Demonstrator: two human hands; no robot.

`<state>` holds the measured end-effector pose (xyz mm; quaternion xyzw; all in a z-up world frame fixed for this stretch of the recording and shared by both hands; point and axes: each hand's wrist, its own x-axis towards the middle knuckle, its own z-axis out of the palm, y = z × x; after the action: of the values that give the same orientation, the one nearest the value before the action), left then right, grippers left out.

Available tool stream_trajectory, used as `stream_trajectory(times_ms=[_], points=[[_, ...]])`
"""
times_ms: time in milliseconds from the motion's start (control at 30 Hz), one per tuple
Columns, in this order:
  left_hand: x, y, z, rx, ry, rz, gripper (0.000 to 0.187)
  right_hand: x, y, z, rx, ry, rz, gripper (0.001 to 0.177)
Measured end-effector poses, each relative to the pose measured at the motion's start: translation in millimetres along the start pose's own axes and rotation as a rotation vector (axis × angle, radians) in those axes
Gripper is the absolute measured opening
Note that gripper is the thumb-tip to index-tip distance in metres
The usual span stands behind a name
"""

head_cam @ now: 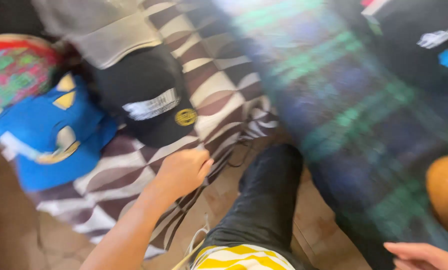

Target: Cleaning a baseball cap using a brush and a hair dryer

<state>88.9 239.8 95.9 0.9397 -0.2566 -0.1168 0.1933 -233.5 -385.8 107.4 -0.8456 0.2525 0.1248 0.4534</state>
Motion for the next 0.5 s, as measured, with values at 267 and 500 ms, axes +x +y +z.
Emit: stream_trajectory(times_ms=[267, 500], points=[[1, -67, -51, -0.124, 0.786, -0.053, 0.02, 108, -354, 224, -0.616, -0.126, -0.614, 0.028], [62, -151, -110, -0.049, 1.099, -0.108, 0.036, 174, -438, 302, -0.626, -0.119, -0.98, 0.026]])
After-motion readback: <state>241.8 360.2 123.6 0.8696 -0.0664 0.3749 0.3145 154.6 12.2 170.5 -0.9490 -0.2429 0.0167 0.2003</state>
